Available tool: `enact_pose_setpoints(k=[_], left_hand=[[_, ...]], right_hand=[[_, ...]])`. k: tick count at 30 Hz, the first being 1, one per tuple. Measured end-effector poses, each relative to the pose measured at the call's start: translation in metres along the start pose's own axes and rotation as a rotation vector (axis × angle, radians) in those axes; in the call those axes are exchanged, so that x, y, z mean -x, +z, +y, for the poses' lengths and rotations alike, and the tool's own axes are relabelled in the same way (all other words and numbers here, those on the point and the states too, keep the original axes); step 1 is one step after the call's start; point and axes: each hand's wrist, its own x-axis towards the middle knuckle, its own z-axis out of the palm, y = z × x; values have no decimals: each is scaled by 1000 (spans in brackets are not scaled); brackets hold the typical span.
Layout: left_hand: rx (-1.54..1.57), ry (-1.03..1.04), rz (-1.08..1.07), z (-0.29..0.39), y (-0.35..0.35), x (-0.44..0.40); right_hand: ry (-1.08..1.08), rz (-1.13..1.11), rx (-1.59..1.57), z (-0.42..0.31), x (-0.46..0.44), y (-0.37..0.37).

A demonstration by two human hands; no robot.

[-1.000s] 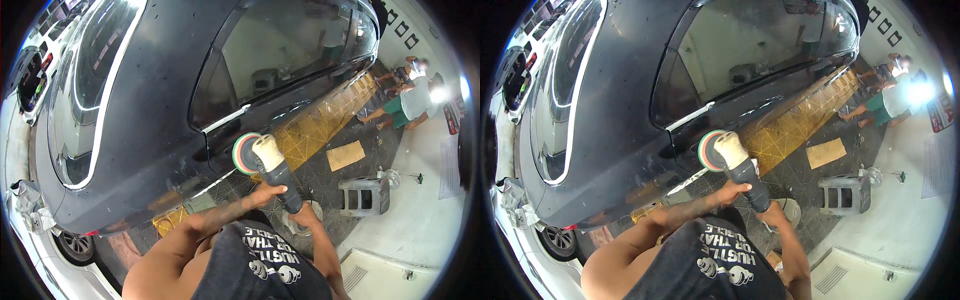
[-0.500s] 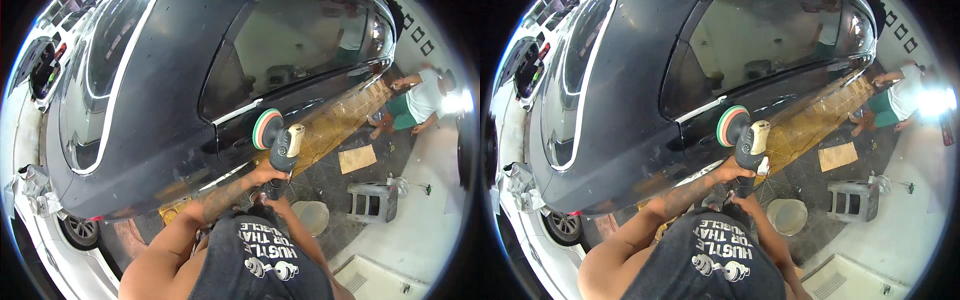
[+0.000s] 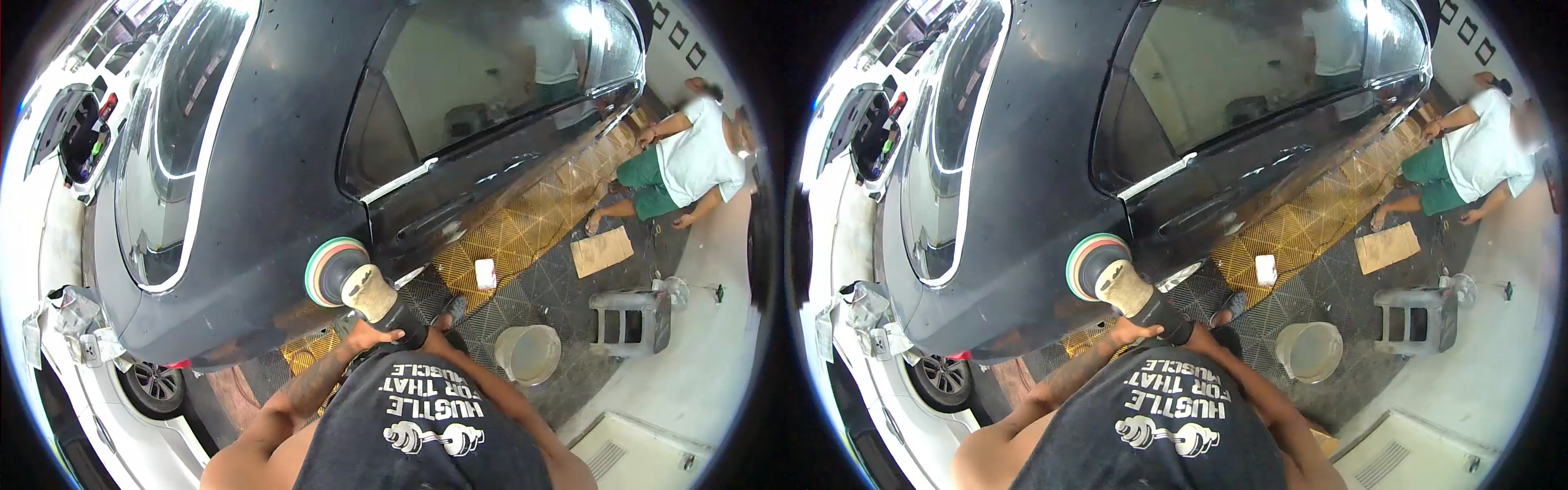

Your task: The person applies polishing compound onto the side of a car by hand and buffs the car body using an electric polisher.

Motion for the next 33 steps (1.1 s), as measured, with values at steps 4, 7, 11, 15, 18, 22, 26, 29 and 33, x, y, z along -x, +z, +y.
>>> enact_pose_setpoints(k=[4, 7, 11, 15, 18, 22, 26, 29, 33], left_hand=[[-181, -133, -4, -4, -5, 2], [-253, -144, -69, -11, 0, -11], [-164, -151, -64, -6, 18, -21], [-154, -64, -102, -12, 21, -28], [-144, -28, -123, -13, 21, -35], [-163, -107, -193, -4, 18, -38], [-241, -74, -165, -16, 14, -40], [-267, -82, -249, -8, 20, -57], [-202, -70, -227, 0, 31, -58]], right_hand=[[153, 12, 10, 2, 1, 9], [100, 10, -69, 64, -6, 31], [134, 106, -246, 80, -1, 42], [134, 116, -242, 60, 9, 34], [28, 212, -172, 63, 1, 40], [116, 208, -209, 58, 4, 34], [203, 213, -102, 68, 4, 41], [161, 258, -152, 82, -1, 44], [79, 234, -241, 79, 4, 34]])
